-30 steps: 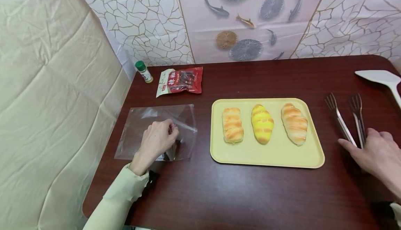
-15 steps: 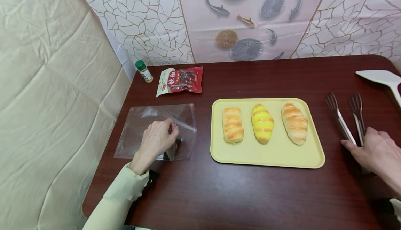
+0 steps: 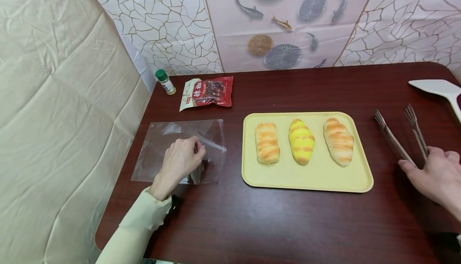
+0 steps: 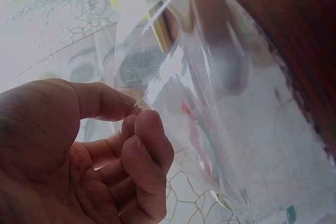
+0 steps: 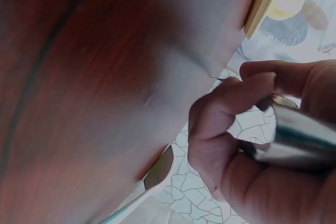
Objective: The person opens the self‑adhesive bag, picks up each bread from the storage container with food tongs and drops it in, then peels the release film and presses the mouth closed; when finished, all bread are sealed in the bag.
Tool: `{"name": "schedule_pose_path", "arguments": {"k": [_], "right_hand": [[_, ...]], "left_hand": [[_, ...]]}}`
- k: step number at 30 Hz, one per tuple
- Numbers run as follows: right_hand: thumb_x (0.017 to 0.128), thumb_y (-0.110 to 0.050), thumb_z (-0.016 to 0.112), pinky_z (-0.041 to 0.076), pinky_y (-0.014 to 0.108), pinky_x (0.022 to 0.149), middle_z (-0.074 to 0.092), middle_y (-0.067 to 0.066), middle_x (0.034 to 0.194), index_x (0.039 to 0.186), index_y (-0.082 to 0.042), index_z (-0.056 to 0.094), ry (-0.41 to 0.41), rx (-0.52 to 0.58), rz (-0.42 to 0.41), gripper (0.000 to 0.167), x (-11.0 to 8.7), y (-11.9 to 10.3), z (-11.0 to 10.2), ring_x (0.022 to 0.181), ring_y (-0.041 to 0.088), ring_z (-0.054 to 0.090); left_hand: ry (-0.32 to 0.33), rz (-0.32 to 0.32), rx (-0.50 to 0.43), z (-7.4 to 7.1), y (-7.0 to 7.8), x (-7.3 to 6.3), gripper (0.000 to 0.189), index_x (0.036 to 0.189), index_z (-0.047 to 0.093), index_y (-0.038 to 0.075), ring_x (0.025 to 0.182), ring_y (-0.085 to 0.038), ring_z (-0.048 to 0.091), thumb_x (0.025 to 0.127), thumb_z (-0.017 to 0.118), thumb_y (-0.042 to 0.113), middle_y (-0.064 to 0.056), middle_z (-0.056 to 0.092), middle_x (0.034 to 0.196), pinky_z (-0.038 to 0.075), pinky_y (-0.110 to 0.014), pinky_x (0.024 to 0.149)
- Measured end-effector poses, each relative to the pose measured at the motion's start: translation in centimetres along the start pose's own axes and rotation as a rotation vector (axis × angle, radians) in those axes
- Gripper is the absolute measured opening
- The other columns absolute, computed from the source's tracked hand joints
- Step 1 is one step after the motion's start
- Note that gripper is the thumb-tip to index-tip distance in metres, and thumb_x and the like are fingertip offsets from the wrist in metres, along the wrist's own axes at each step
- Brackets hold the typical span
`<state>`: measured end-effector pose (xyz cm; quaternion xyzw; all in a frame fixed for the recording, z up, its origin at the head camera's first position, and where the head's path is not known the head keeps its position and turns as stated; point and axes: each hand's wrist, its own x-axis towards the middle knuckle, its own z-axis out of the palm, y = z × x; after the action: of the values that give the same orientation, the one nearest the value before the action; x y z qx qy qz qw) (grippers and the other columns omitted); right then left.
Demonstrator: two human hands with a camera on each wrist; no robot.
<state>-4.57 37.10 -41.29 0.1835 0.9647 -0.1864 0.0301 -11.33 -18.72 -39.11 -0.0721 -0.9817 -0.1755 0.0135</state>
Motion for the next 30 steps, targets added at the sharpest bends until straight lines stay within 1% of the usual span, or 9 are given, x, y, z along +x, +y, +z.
{"name": "schedule_pose_path", "arguments": {"k": [4, 7, 9, 11, 13, 16, 23, 28, 30], "right_hand": [[0.1, -0.024, 0.059, 0.034, 0.071, 0.101, 0.035, 0.06, 0.127, 0.138, 0.033, 0.033, 0.067, 0.062, -0.009, 0.073, -0.5, -0.1, -0.1, 0.126, 0.071, 0.033], [0.096, -0.02, 0.062, 0.046, 0.044, 0.08, 0.052, 0.051, 0.105, 0.119, 0.029, 0.048, 0.114, 0.105, -0.037, 0.056, -0.8, -0.2, -0.5, 0.1, 0.061, 0.052], [0.097, -0.021, 0.063, 0.039, 0.031, 0.064, 0.057, 0.039, 0.086, 0.113, 0.023, 0.051, 0.118, 0.13, -0.05, 0.049, -1.0, -0.3, -0.8, 0.075, 0.044, 0.055], [0.1, -0.024, 0.063, 0.031, 0.025, 0.055, 0.058, 0.029, 0.075, 0.113, 0.021, 0.05, 0.109, 0.152, -0.047, 0.049, -1.5, -0.7, -1.0, 0.063, 0.027, 0.051], [0.105, -0.03, 0.06, 0.032, 0.027, 0.054, 0.058, 0.022, 0.072, 0.119, 0.02, 0.048, 0.091, 0.165, -0.037, 0.053, -2.1, -1.2, -1.1, 0.062, 0.019, 0.048], [0.107, -0.036, 0.058, 0.033, 0.029, 0.057, 0.059, 0.021, 0.072, 0.123, 0.018, 0.048, 0.082, 0.153, -0.055, 0.057, -3.0, -2.0, -1.1, 0.064, 0.023, 0.051], [0.108, -0.046, 0.06, 0.042, 0.055, 0.068, 0.064, 0.036, 0.089, 0.144, 0.017, 0.044, 0.036, 0.075, -0.114, 0.075, -5.1, -3.9, -1.0, 0.085, 0.063, 0.059], [0.108, -0.045, 0.062, 0.045, 0.064, 0.069, 0.067, 0.031, 0.087, 0.144, 0.01, 0.048, -0.015, 0.074, -0.186, 0.067, -6.4, -5.3, -1.0, 0.087, 0.063, 0.061], [0.108, -0.044, 0.063, 0.046, 0.06, 0.066, 0.066, 0.024, 0.084, 0.143, 0.008, 0.05, -0.025, 0.077, -0.216, 0.064, -6.9, -5.9, -0.7, 0.084, 0.057, 0.063]], "left_hand": [[0.001, -0.004, 0.0, 0.0, 0.0, -0.1, 0.022, 0.076, 0.062, 0.015, 0.054, -0.02, 0.054, 0.097, 0.064, 0.019, 0.001, 0.055, 0.059, 0.037, -0.033, 0.049], [-0.002, -0.008, -0.001, 0.0, 0.0, -0.1, 0.022, 0.075, 0.062, 0.015, 0.054, -0.02, 0.054, 0.097, 0.064, 0.019, 0.0, 0.055, 0.059, 0.037, -0.032, 0.049], [-0.003, -0.007, -0.002, 0.0, 0.0, -0.1, 0.023, 0.075, 0.062, 0.015, 0.054, -0.02, 0.054, 0.097, 0.063, 0.019, 0.0, 0.055, 0.059, 0.036, -0.032, 0.049], [-0.001, -0.005, -0.004, 0.0, 0.0, 0.0, 0.023, 0.075, 0.062, 0.015, 0.053, -0.02, 0.053, 0.098, 0.063, 0.019, 0.0, 0.055, 0.059, 0.036, -0.032, 0.048], [0.002, -0.001, -0.005, 0.0, 0.0, 0.0, 0.023, 0.075, 0.062, 0.014, 0.053, -0.02, 0.053, 0.098, 0.063, 0.018, 0.0, 0.055, 0.059, 0.036, -0.032, 0.048], [0.004, 0.0, -0.006, 0.0, 0.0, 0.1, 0.023, 0.075, 0.062, 0.014, 0.053, -0.02, 0.053, 0.098, 0.063, 0.018, -0.001, 0.055, 0.059, 0.036, -0.032, 0.048], [0.001, -0.005, -0.004, 0.0, -0.1, 0.1, 0.023, 0.075, 0.061, 0.014, 0.053, -0.02, 0.053, 0.098, 0.062, 0.019, -0.001, 0.054, 0.06, 0.036, -0.032, 0.048], [0.001, -0.004, -0.003, 0.1, 0.0, 0.1, 0.024, 0.075, 0.061, 0.013, 0.052, -0.019, 0.052, 0.099, 0.062, 0.018, -0.001, 0.054, 0.059, 0.035, -0.031, 0.047], [0.0, -0.006, -0.001, 0.1, 0.0, 0.1, 0.024, 0.075, 0.062, 0.013, 0.053, -0.019, 0.052, 0.099, 0.062, 0.019, -0.001, 0.055, 0.06, 0.035, -0.031, 0.047]]}}
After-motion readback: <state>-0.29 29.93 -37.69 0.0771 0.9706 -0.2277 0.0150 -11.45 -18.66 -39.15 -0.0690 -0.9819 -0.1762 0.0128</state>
